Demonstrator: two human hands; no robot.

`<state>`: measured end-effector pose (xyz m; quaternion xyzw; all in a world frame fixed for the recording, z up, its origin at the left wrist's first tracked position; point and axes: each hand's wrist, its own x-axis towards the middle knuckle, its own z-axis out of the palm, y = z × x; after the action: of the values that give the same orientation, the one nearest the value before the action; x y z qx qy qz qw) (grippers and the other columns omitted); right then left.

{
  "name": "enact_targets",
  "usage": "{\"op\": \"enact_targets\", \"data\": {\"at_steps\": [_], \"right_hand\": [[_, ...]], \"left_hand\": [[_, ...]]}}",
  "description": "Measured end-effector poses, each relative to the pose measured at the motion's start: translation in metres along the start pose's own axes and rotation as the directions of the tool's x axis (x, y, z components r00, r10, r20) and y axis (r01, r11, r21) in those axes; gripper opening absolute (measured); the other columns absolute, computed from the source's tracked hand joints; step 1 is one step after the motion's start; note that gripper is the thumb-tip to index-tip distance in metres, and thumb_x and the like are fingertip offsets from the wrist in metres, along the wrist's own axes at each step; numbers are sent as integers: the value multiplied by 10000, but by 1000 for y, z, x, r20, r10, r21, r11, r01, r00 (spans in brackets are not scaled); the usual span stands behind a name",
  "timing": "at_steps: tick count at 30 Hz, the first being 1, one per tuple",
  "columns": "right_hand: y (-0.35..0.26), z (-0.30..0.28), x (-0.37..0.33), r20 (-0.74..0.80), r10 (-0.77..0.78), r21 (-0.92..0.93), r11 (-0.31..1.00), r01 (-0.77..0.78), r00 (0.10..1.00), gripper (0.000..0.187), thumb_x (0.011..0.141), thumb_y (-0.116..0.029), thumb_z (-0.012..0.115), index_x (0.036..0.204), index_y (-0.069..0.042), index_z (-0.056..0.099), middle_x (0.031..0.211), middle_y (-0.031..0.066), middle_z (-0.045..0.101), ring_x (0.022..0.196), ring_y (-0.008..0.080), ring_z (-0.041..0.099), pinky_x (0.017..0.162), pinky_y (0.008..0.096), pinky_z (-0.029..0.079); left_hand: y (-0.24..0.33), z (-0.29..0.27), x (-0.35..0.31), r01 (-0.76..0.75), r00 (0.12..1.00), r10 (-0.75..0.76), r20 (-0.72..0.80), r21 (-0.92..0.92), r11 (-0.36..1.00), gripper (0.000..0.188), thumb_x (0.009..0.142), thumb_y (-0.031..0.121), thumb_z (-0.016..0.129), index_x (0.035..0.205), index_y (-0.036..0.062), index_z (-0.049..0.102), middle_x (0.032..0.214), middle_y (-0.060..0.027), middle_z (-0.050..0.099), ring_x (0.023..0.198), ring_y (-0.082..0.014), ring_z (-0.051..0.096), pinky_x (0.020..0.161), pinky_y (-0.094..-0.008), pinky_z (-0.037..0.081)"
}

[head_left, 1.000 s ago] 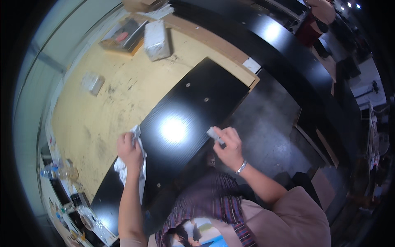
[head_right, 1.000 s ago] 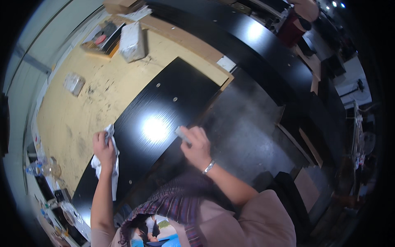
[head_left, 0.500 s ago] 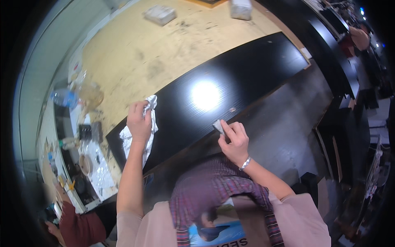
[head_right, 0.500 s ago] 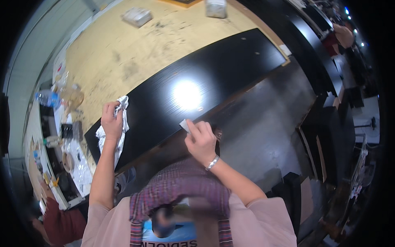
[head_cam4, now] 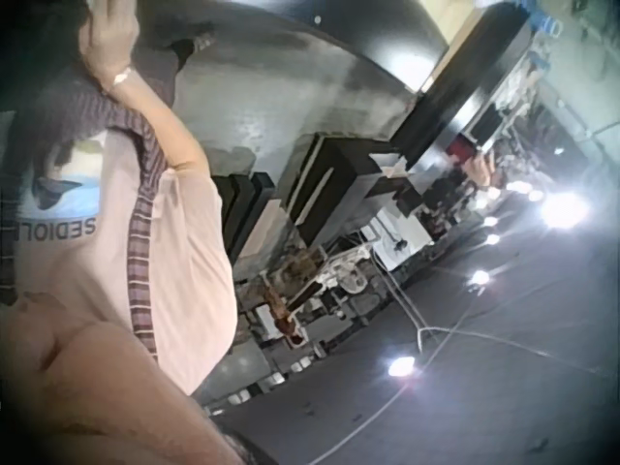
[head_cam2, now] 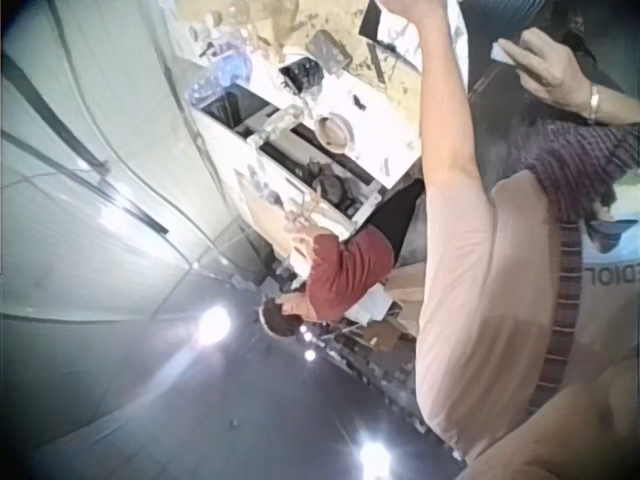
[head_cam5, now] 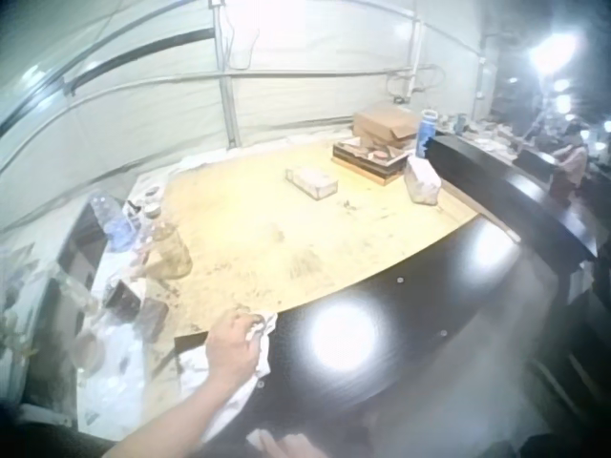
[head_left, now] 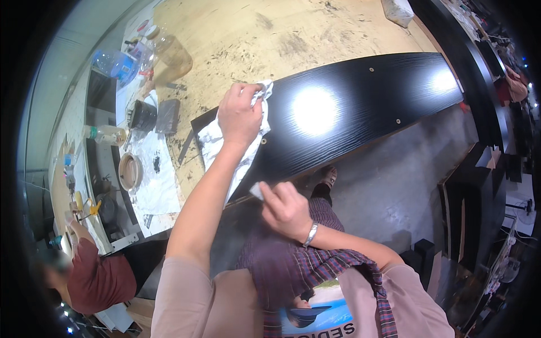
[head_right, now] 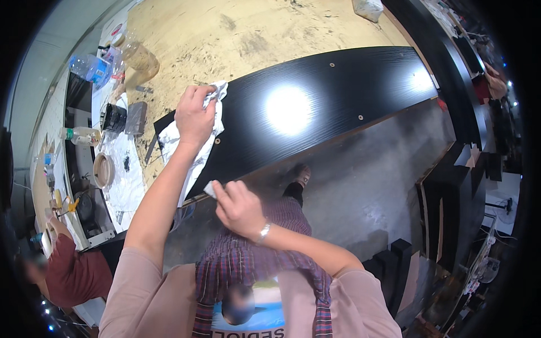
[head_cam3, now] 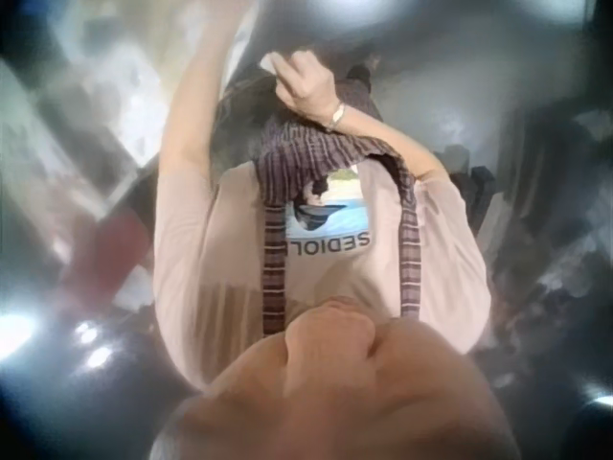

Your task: The person repeatedly wipes a long black wooden plank with a white cloth, occasionally using a small rectangular block to rub the surface. The person also picks up and sets down a plastic bottle and a small container during the process.

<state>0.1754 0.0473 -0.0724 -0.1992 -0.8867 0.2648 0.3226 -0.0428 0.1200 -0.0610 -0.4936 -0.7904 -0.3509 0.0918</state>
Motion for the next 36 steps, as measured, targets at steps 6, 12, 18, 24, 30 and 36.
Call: {"op": "enact_targets", "data": {"at_steps": [6, 12, 18, 24, 30, 36], "right_hand": [[-38, 41, 5, 83, -167, 144, 978, 154, 982, 554, 681, -56, 700, 1227, 18, 642, 861, 84, 527, 768, 251, 560, 597, 346, 507], [-48, 52, -7, 303, -332, 318, 919, 233, 893, 585, 680, -82, 721, 1247, 6, 608, 931, 89, 528, 850, 248, 549, 679, 344, 518], [-26, -22, 25, 100, -12, 378, 925, -27, 995, 385, 795, 12, 689, 1179, 11, 679, 979, 98, 675, 860, 242, 647, 785, 334, 551], [-11, -37, 64, 433, 570, 886, -127, -446, 698, 374, 882, 34, 694, 1244, 6, 605, 1104, 39, 678, 995, 119, 643, 901, 278, 529], [-29, -15, 76, 444, 488, 766, 229, -601, 752, 322, 849, 32, 682, 1166, -15, 658, 1051, 43, 638, 926, 129, 613, 846, 273, 506], [-1, -12, 137, -71, 44, 0, 999, -44, 997, 529, 744, -103, 770, 1258, -63, 654, 1325, 239, 502, 1224, 422, 477, 1049, 488, 400]], "left_hand": [[-2, 0, 2, -22, 999, 21, 38, 24, 999, 149, 848, 142, 707, 997, 147, 708, 993, -45, 637, 964, -284, 644, 834, -419, 507], [-11, -19, 17, -19, 983, 41, 179, -124, 992, 164, 839, 141, 722, 1003, 146, 714, 993, -49, 656, 884, -282, 666, 756, -392, 528], [3, -50, -1, -383, 902, 405, 148, -159, 910, 391, 816, 316, 791, 1148, 122, 721, 1203, -102, 686, 1143, -301, 606, 985, -381, 459], [22, -122, -81, 133, 975, -1, 223, -579, 805, 498, 814, 170, 803, 1269, 40, 651, 1115, -111, 665, 1071, -263, 626, 972, -373, 471], [-2, -148, -131, 323, 946, -304, 116, -448, 834, 495, 782, 32, 800, 1251, 9, 642, 1045, -73, 666, 1003, -192, 625, 948, -324, 482], [-164, -180, -177, 538, 841, -521, -145, 133, 832, 506, 791, 68, 748, 1276, 73, 603, 1088, -90, 666, 1082, -296, 598, 975, -446, 434]]}}
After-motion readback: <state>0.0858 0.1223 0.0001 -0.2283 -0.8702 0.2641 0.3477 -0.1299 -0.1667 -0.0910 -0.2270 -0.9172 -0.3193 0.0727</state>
